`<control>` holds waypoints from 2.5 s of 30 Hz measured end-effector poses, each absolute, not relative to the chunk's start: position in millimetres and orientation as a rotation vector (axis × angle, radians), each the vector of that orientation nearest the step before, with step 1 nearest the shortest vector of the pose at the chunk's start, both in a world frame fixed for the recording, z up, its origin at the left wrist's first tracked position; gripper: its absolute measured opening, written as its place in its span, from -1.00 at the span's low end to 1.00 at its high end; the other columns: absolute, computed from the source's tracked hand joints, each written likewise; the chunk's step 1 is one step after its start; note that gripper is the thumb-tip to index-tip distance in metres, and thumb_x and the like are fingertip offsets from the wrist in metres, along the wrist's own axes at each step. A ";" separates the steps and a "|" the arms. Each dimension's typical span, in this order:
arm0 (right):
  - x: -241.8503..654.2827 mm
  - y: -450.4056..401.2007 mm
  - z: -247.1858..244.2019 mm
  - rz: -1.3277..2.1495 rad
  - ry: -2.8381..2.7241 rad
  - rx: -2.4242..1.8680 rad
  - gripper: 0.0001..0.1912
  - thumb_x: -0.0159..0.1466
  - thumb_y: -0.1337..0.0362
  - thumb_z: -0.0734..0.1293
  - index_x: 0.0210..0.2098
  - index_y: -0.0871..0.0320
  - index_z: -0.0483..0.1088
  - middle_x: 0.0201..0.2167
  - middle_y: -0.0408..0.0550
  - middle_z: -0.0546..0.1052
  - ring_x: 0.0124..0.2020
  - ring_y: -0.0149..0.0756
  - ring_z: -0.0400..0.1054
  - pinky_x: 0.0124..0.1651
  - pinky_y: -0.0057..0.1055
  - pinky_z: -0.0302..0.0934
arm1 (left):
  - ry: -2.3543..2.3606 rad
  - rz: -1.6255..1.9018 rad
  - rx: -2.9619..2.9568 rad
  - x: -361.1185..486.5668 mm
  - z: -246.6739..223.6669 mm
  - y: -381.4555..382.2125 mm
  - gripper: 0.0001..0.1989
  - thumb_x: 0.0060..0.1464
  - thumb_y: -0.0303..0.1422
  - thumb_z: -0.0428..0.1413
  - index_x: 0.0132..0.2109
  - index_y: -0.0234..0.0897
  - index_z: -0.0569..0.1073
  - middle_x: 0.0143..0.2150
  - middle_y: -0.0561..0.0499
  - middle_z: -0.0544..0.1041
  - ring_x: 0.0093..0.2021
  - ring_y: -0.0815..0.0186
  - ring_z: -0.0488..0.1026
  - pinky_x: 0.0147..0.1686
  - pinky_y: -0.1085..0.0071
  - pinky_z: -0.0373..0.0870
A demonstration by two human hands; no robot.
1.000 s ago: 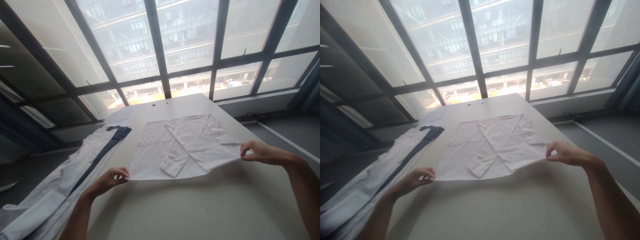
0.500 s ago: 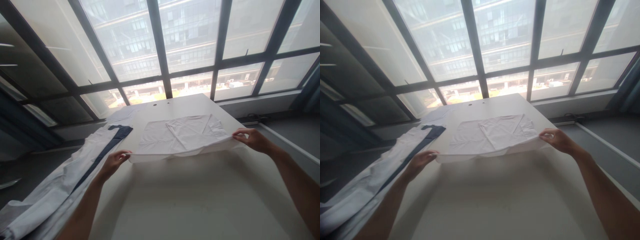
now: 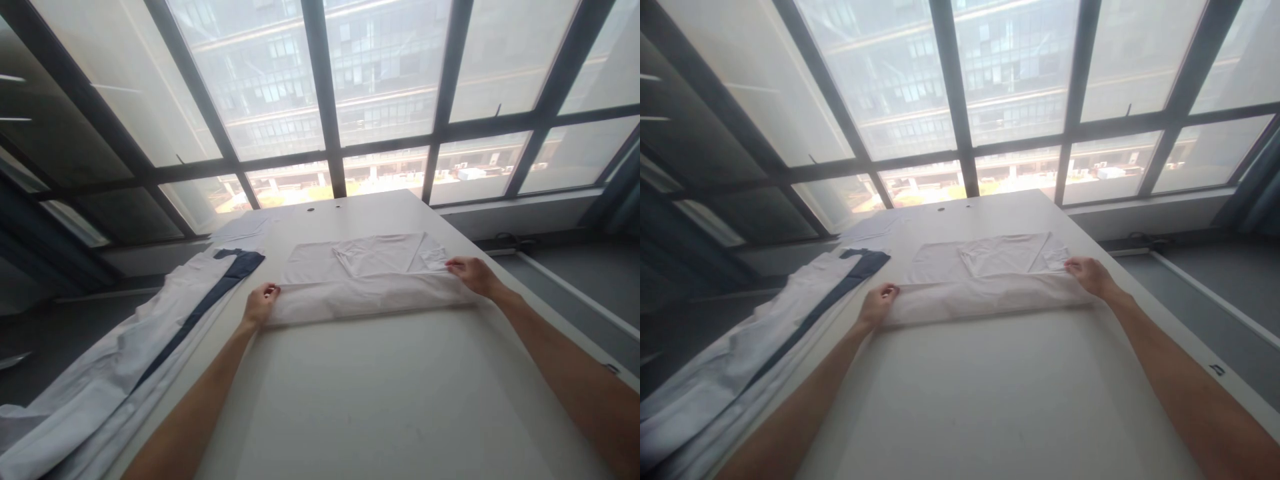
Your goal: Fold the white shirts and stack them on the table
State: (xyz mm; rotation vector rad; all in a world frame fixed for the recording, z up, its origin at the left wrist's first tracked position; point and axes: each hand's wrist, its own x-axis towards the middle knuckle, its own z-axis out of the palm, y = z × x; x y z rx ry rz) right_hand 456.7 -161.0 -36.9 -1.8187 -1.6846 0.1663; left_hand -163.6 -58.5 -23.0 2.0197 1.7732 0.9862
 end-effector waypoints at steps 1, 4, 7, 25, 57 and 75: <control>456.2 -159.8 -41.6 0.141 -1.695 -1.856 -0.64 0.24 0.07 0.27 -0.19 0.14 0.59 -0.18 0.09 0.67 -0.10 -0.03 0.54 -0.03 -0.23 0.33 | 1.809 0.950 2.063 -162.5 -26.6 -57.1 -0.63 0.10 -0.09 0.07 -0.19 -0.29 0.57 -0.29 -0.11 0.64 -0.28 0.13 0.58 -0.31 0.37 0.44; 455.6 -160.1 -53.0 0.064 -1.724 -1.960 -0.64 0.28 0.07 0.25 -0.15 0.11 0.58 -0.16 0.07 0.66 -0.09 -0.03 0.54 -0.06 -0.25 0.31 | 1.890 0.825 2.192 -158.9 -33.5 -58.0 -0.66 0.19 -0.14 0.03 -0.09 -0.25 0.56 -0.24 -0.09 0.65 -0.27 0.14 0.59 -0.24 0.36 0.43; 453.8 -164.3 -57.0 -0.040 -1.738 -2.050 -0.64 0.30 0.04 0.25 -0.14 0.10 0.57 -0.15 0.06 0.65 -0.12 -0.02 0.52 -0.10 -0.23 0.30 | 2.008 0.683 2.274 -153.2 -33.6 -64.4 -0.68 0.27 -0.19 0.00 0.01 -0.22 0.53 -0.21 -0.09 0.65 -0.24 0.12 0.59 -0.21 0.34 0.43; 258.3 -185.7 -47.5 0.018 -2.312 -1.677 -0.37 0.48 0.01 0.03 0.42 0.19 0.10 0.45 0.13 0.09 0.47 -0.05 -0.10 0.43 0.03 -0.18 | 1.086 0.226 2.908 21.5 -33.8 -127.7 -0.46 0.45 -0.13 -0.26 0.46 -0.12 0.10 0.50 -0.04 0.07 0.49 0.10 -0.07 0.39 -0.05 -0.08; 387.6 -177.9 -59.6 -0.265 -1.585 -2.229 -0.29 0.45 0.00 -0.06 0.40 0.36 0.08 0.44 0.34 0.04 0.48 0.05 -0.15 0.41 0.15 -0.22 | 1.158 0.125 2.803 17.8 -40.4 -118.3 -0.44 0.42 -0.04 -0.24 0.47 0.00 0.08 0.52 0.03 -0.04 0.50 0.00 -0.14 0.38 -0.12 -0.13; 346.2 -173.6 -69.1 -0.079 -2.085 -2.017 -0.37 0.47 0.01 -0.03 0.39 0.18 0.13 0.46 0.18 0.05 0.49 -0.02 -0.17 0.41 0.14 -0.15 | 1.592 0.070 2.547 -21.1 -38.3 -113.4 -0.28 0.37 0.08 -0.36 0.50 -0.19 -0.01 0.53 -0.13 -0.12 0.51 -0.03 -0.21 0.37 -0.19 -0.21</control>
